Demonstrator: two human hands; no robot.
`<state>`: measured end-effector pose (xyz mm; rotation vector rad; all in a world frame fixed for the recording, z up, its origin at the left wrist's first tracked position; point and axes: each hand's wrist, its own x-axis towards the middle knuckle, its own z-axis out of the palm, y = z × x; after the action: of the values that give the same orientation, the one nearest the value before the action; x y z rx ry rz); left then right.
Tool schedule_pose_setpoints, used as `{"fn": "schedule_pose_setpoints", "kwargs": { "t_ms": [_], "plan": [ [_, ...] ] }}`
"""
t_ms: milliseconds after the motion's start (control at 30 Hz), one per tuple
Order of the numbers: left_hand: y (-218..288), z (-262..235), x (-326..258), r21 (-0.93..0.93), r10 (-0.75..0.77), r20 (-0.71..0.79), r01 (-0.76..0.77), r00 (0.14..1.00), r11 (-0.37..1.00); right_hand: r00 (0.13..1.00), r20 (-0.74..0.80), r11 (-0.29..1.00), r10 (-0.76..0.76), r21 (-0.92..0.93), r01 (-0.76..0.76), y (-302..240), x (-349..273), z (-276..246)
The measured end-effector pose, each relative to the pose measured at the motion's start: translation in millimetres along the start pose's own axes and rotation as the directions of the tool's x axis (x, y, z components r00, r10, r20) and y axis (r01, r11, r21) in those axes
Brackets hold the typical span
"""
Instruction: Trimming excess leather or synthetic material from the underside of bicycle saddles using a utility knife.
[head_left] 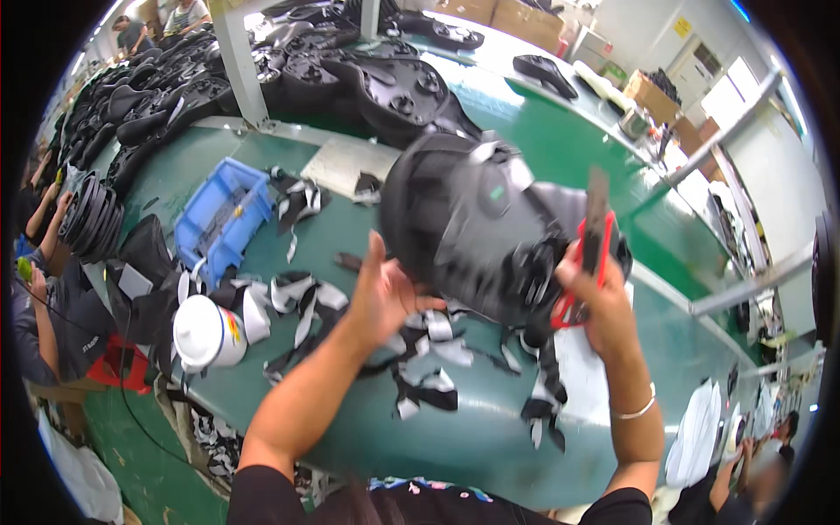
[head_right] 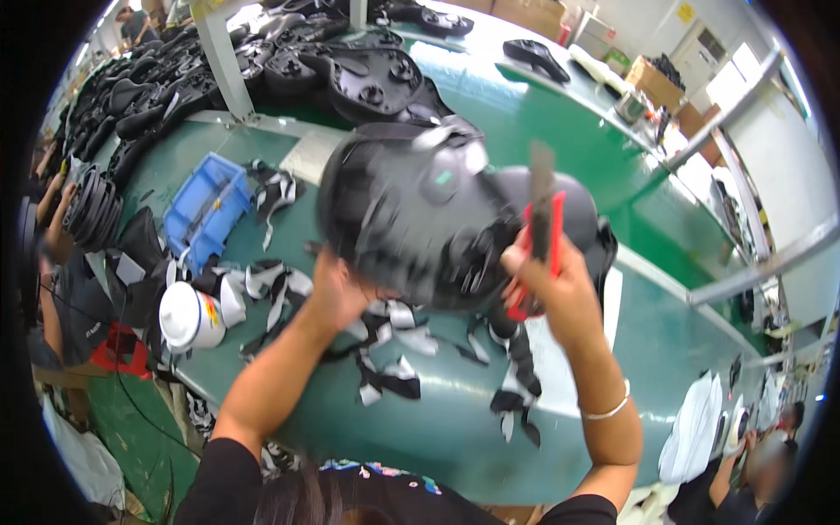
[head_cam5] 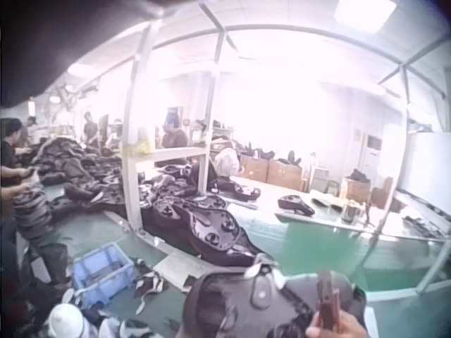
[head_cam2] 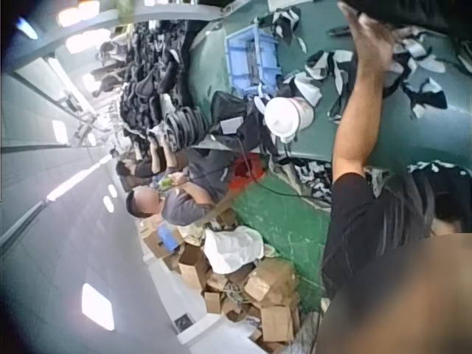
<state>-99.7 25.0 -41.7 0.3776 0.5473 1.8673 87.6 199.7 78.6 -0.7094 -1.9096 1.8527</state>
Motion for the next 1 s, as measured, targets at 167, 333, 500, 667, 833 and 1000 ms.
{"fn": "schedule_pose_setpoints", "kwargs": {
  "t_ms": [167, 333, 500, 667, 833, 1000],
  "plan": [
    [14.0, 33.1, -36.0, 0.386, -0.19, -0.092, 0.211, 0.977, 0.898, 0.919, 0.306, 0.827, -0.248, -0.427, 0.365, 67.4, -97.2, 19.1],
    [19.6, 41.7, -80.6, 0.602, -0.093, -0.324, 0.281, 0.941, 0.747, 1.0, -0.001, 0.963, -0.013, -0.268, 0.013, 79.8, -147.5, 14.1],
    [29.8, 51.9, -79.8, 0.738, -0.114, -0.289, 0.298, 0.95, 0.606, 0.816, 0.477, 0.34, -0.327, -0.746, 0.573, 63.0, -143.0, 11.9],
    [30.0, 56.8, -77.5, 0.784, -0.129, -0.263, 0.289, 0.956, 0.55, 0.861, 0.486, 0.127, -0.153, -0.854, 0.505, 69.1, -160.4, 11.3],
    [21.0, 52.7, -110.2, 0.813, 0.144, -0.374, 0.25, 0.916, 0.525, 0.984, 0.148, 0.531, -0.102, -0.828, 0.18, 108.0, -224.7, 61.6],
    [7.6, 51.1, -151.9, 0.755, 0.317, -0.44, 0.155, 0.84, 0.637, 0.996, 0.068, 0.758, -0.051, -0.647, 0.083, 99.3, -256.2, 67.8]
  ]
}}
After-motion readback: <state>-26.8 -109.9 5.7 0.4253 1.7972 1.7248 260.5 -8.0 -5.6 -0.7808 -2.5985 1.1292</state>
